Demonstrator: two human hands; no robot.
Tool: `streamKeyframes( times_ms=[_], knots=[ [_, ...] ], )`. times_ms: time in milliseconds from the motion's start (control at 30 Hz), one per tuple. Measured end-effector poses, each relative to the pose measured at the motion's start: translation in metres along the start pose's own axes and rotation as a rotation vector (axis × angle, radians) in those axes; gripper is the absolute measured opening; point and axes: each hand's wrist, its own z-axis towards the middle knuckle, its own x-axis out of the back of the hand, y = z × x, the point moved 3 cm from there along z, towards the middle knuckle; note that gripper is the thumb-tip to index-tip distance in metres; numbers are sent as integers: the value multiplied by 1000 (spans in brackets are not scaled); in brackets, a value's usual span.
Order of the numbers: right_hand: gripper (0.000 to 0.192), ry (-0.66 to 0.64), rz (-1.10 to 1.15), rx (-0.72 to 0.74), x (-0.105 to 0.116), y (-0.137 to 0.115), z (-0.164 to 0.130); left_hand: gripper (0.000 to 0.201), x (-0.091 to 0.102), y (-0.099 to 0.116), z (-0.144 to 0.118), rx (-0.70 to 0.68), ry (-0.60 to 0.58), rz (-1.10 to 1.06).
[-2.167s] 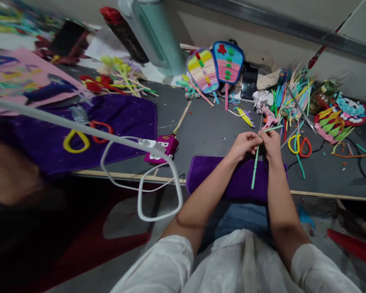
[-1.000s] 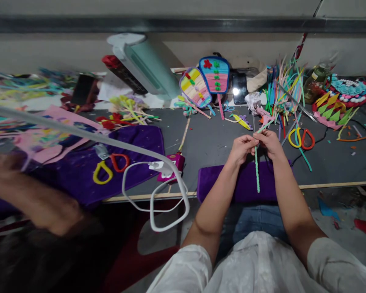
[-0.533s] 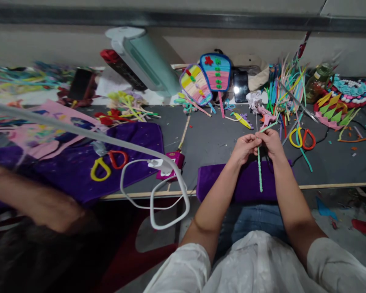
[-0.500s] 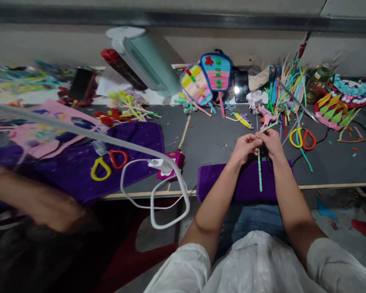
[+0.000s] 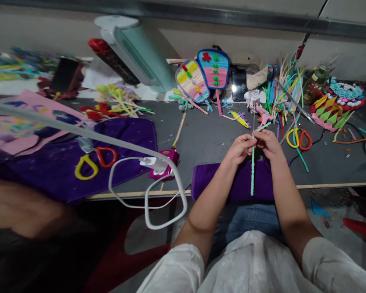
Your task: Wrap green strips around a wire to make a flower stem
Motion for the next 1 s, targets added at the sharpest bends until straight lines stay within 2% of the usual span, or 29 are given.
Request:
streamKeyframes(
  times_ms=[100, 233, 400, 500, 567, 667, 833, 1000],
  knots=[
    [30, -33, -5, -15, -2, -1, -1, 44, -1, -1, -1, 31, -42, -42],
    [27, 19, -38, 35, -1, 0, 0, 42, -2, -2, -1, 13, -29, 8],
    [19, 281, -283, 259, 9, 2, 6, 38, -3, -2, 2, -125, 107, 224],
    [18, 355, -449, 321, 12, 3, 9, 32, -1, -2, 2, -189, 188, 341],
    [20, 343, -474, 338, 12, 3, 10, 29, 0, -1, 2, -196, 223, 376],
    [20, 280, -355, 324, 10, 2, 9, 29, 2, 0, 2, -180, 220, 331],
    [27, 153, -101, 104, 5, 0, 4, 36, 2, 0, 2, -105, 99, 123],
    [28, 8, 35, 32, 0, 0, 1, 39, -2, -1, 0, 18, -45, -40]
  ],
)
